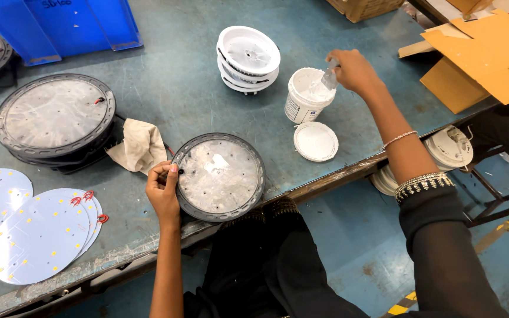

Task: The person applies white thermal paste from a container onto metal plates using a small spreader, then presses LED boards onto the pasted surfaces and wipes away excess paste with a cloth.

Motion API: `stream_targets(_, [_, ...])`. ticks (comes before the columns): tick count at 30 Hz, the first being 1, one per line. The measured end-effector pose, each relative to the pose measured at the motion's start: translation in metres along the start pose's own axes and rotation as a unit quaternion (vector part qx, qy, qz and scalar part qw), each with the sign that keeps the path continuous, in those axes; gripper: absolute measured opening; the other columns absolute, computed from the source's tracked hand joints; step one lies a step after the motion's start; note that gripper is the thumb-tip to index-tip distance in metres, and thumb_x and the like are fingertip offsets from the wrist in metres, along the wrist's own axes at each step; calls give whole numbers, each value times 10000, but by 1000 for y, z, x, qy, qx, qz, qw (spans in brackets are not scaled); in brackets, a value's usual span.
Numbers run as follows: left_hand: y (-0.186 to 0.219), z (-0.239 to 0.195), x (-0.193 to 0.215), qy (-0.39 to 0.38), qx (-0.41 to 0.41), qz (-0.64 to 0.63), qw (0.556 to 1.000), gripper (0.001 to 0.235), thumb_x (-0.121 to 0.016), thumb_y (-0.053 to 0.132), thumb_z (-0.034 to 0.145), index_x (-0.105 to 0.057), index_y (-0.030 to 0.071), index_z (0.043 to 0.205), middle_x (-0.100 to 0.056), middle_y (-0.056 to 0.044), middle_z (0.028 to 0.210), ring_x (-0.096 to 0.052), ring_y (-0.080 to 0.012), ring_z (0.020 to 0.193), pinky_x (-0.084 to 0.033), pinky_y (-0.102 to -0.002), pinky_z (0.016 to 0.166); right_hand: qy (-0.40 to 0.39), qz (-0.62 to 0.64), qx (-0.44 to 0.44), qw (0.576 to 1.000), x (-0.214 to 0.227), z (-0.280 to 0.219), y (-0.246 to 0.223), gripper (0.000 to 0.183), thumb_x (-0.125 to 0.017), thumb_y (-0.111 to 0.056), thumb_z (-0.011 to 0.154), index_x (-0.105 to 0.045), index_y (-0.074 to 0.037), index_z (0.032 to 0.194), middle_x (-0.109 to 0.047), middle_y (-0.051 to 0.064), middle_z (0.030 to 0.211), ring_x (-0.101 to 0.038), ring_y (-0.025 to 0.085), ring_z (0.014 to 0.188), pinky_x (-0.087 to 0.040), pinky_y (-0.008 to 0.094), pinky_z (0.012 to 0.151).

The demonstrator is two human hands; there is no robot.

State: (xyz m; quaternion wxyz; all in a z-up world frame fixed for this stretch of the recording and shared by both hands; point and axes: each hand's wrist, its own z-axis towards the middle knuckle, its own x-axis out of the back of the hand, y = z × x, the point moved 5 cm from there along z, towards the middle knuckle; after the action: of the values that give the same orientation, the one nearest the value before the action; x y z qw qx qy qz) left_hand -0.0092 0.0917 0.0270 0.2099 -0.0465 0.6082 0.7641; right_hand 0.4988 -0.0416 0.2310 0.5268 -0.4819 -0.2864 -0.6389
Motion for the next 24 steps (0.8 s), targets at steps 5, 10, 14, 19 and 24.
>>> stream_targets(5, [0, 0, 1, 5, 3, 1, 1000, 168, -735, 170, 997, -659, 24, 1031, -663, -13, 1101, -526, -46, 866, -440, -209, 807, -21, -5, -27, 999, -9, 9, 13, 306, -714, 23, 808, -730, -3, 1113, -723, 264, 971, -687, 422, 912, -556, 482, 770])
stream_targets(10, [0, 1, 0, 5, 3, 9, 1000, 173, -734, 176, 992, -665, 22, 1029, -661, -14, 1105, -515, -50, 853, -437, -215, 797, -61, 135, -149, 978, -14, 6, 32, 225, -698, 62, 859, -693, 48, 1083, -702, 234, 1035, -764, 317, 765, -620, 387, 635])
stream_targets(14, [-2, 1, 2, 3, -5, 8, 1000, 166, -738, 170, 987, -662, 24, 1010, -666, -16, 1126, -518, -52, 855, -438, -216, 804, -21, 300, -201, 932, -10, -3, 35, 215, -715, 28, 897, -649, 56, 1099, -719, 222, 1000, -759, 259, 782, -636, 331, 633])
stream_targets(19, [-6, 2, 1, -1, -21, -6, 1000, 165, -739, 173, 987, -657, 33, 1019, -668, -19, 1108, -551, -57, 871, -455, -217, 808, -46, 529, -174, 829, -12, -26, -3, 322, -723, 6, 940, -508, 84, 1166, -637, 235, 1130, -741, 270, 957, -633, 391, 803])
stream_targets(24, [-14, 2, 4, 2, -21, 12, 1000, 170, -742, 178, 999, -667, 27, 1024, -670, -30, 1058, -574, -63, 866, -471, -220, 792, -102, 618, -135, 768, -27, -66, -93, 433, -701, -96, 975, -510, 68, 1328, -645, 197, 1251, -712, 238, 1065, -633, 397, 918])
